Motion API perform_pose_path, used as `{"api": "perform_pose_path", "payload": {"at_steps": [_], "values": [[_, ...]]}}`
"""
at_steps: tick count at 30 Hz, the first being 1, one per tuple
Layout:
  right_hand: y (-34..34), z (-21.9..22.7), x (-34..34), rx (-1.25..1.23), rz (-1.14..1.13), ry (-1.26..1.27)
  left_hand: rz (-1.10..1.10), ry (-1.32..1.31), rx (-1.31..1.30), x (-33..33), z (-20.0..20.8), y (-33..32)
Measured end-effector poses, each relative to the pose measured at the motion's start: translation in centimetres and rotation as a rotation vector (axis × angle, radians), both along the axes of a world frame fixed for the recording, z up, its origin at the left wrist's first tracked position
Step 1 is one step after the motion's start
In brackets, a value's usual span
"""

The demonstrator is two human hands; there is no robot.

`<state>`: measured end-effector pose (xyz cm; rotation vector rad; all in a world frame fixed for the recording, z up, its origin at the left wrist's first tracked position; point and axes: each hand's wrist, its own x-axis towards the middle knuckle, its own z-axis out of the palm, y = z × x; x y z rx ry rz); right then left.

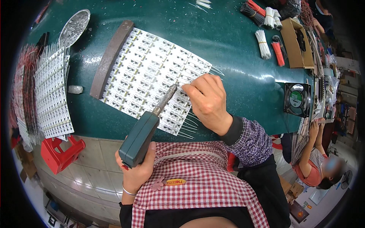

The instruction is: The person solders components onto a circuit board using a soldering iron by hand, picks up bundled wires from the table, and solders them onto the circuit board.

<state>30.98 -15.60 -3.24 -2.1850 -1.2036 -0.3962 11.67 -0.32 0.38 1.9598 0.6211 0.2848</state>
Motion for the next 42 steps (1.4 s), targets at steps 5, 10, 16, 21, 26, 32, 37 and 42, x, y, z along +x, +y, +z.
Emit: {"api": "perform_pose_path", "payload": {"at_steps": [5, 10, 16, 21, 26, 32, 37, 42], "values": [[0.0, 0.1, -0.3, -0.063, -0.002, 0.014, 0.080, 0.064, -0.095, -0.8, 0.0, -0.2], [-0.2, -0.1, -0.2, -0.051, -0.015, 0.010, -0.018, -0.013, -0.145, -1.8, -0.6, 0.4], [0.1, -0.1, -0.6, 0.018, -0.016, -0.022, 0.027, -0.037, -0.037, -0.5, 0.6, 0.3], [0.0, -0.1, -0.7, -0.005, -0.005, -0.015, 0.044, -0.033, -0.038, -0.4, 0.6, 0.1], [0.0, 0.0, -0.8, -0.020, -0.002, 0.010, 0.004, -0.039, 0.011, -0.5, 0.3, 0.2], [0.1, 0.0, -0.8, -0.042, -0.007, -0.002, 0.021, -0.002, -0.004, -0.5, 0.2, -0.2], [0.1, 0.1, -0.7, -0.052, -0.006, -0.002, -0.052, -0.043, 0.106, -0.4, 0.4, 0.1], [0.1, 0.0, -0.7, -0.053, -0.008, -0.014, -0.015, 0.013, 0.021, -1.0, 0.2, 0.0]]}}
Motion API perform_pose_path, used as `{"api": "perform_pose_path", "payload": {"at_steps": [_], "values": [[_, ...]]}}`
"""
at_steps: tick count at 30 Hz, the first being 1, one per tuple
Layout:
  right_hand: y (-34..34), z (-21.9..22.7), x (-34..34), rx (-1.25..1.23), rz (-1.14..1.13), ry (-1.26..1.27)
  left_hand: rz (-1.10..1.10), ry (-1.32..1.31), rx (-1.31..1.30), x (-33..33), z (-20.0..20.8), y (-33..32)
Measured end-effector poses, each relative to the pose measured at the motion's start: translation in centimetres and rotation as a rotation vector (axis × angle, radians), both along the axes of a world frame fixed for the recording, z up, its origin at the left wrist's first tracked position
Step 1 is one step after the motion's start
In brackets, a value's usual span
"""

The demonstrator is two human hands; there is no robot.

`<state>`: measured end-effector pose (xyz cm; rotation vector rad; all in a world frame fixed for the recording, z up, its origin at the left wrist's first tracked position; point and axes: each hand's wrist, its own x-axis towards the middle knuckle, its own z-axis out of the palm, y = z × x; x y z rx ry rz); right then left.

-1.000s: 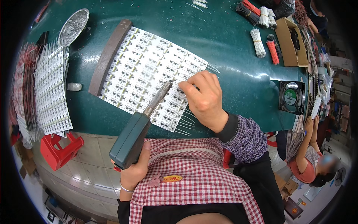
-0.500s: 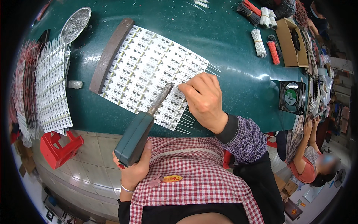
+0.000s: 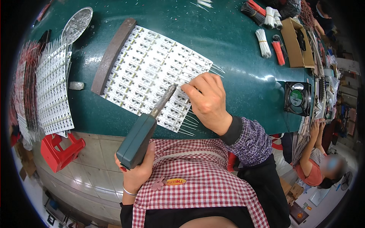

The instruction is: The person solders components onto a circuit board using a soldering iron by hand, picks up bundled wires from the table, and solders them onto the circuit board.

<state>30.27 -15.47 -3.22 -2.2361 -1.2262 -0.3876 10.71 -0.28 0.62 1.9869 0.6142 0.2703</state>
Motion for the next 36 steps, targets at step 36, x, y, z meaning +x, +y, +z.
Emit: {"api": "perform_pose_path", "payload": {"at_steps": [36], "values": [[0.3, -0.3, -0.5, 0.051, -0.003, 0.011, 0.193, 0.069, -0.323, -1.4, -0.1, -0.3]]}}
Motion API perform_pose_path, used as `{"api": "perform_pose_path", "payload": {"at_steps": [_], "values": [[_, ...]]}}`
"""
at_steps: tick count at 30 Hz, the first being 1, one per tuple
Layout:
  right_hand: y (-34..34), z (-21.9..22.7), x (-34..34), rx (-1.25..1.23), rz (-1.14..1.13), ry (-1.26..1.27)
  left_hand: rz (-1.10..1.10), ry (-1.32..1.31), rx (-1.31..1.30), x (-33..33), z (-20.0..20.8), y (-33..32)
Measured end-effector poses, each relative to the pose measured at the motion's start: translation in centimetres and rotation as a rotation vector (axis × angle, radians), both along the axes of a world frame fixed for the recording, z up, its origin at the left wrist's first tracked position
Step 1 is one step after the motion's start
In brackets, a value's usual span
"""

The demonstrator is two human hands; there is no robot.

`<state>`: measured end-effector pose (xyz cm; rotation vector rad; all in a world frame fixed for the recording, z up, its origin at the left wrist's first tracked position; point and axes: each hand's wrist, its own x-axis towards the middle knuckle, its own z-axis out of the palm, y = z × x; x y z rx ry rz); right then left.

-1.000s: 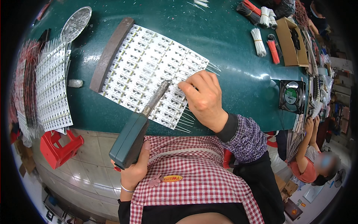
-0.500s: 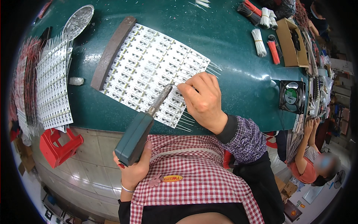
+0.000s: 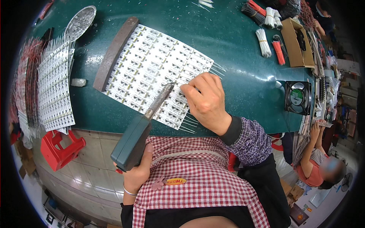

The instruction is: The person solders components onto a circuit board using a soldering iron by hand, picks up bundled wires from the table, and solders them onto the circuit board.

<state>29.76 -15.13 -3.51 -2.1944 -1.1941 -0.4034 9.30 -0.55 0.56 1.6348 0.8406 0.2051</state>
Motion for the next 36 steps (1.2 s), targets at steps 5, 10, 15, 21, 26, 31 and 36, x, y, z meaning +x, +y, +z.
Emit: {"api": "perform_pose_path", "payload": {"at_steps": [5, 10, 15, 21, 26, 31, 36], "values": [[0.0, 0.3, 0.2, -0.010, 0.004, -0.002, -0.068, -0.148, 0.016, 0.1, 0.0, 0.3], [0.2, 2.0, 1.4, -0.025, 0.018, 0.097, -0.042, -0.177, -0.006, 0.5, -0.9, 1.0], [2.3, 3.1, 10.7, -0.014, -0.009, -0.034, -0.012, -0.212, 0.000, 1.3, -1.2, 1.8], [3.0, -1.0, 21.7, -0.059, -0.259, -0.113, 0.164, -0.153, -0.163, 3.0, 0.4, 1.7], [3.8, -1.6, 24.0, -0.159, -0.291, 0.009, 0.136, -0.190, -0.122, 3.0, -0.2, 2.6], [3.9, -1.3, 23.2, -0.265, -0.243, -0.123, 0.170, -0.202, -0.205, 3.7, 0.3, 2.3], [2.6, 0.2, 19.5, -0.202, -0.205, -0.167, 0.139, -0.144, -0.185, 3.5, 1.1, 2.0]]}}
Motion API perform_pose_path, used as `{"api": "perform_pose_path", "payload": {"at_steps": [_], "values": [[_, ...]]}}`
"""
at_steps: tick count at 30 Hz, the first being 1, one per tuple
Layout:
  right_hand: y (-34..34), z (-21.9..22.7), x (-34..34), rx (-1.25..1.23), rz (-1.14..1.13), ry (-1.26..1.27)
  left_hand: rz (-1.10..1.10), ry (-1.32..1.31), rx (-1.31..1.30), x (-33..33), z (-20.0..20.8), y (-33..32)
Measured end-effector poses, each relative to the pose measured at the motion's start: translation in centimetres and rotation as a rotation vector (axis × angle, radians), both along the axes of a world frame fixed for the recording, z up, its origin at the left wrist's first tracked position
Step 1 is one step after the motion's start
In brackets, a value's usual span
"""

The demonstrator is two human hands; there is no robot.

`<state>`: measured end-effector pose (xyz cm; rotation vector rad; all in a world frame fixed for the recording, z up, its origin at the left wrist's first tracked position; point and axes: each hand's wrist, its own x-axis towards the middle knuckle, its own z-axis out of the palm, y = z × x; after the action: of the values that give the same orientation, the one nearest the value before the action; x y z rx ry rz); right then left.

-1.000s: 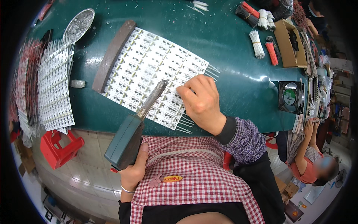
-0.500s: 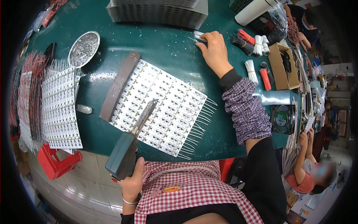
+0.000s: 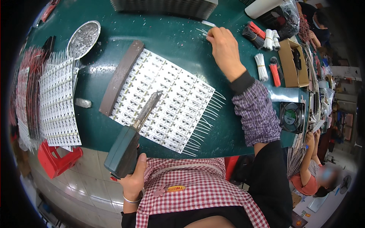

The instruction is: The person solders components onto a circuit board using a soldering iron by hand, picks up bundled wires from the table, and solders them onto the circuit board.

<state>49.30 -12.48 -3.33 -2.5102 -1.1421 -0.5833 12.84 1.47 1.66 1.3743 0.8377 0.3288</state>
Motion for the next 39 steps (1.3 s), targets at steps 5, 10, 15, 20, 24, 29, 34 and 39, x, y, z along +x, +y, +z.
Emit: {"api": "perform_pose_path", "payload": {"at_steps": [5, 10, 15, 20, 24, 29, 34, 39], "values": [[-1.2, 2.1, -8.8, 0.196, 0.181, 0.169, 0.012, -0.035, -0.036, -1.4, -0.3, -0.1], [-2.9, 2.3, -16.6, 0.226, 0.234, 0.344, -0.014, -0.010, -0.081, -1.8, -0.2, -0.7], [-3.7, 0.5, -19.8, 0.253, 0.216, 0.283, -0.021, 0.015, -0.037, -2.3, -0.1, -1.3], [-3.6, 0.5, -20.3, 0.226, 0.219, 0.249, -0.159, 0.063, 0.230, -3.5, -1.2, -1.1], [-3.5, 0.3, -20.4, 0.226, 0.240, 0.231, -0.158, 0.157, 0.217, -3.6, -1.0, -1.4], [-3.4, 0.5, -20.5, 0.198, 0.254, 0.221, -0.188, 0.114, 0.325, -3.5, -0.9, -1.5], [-3.4, 0.5, -20.5, 0.184, 0.266, 0.208, -0.206, 0.044, 0.420, -3.4, -1.0, -1.5], [-3.4, 0.5, -20.5, 0.186, 0.274, 0.210, -0.277, 0.047, 0.503, -3.5, -1.3, -1.2]]}}
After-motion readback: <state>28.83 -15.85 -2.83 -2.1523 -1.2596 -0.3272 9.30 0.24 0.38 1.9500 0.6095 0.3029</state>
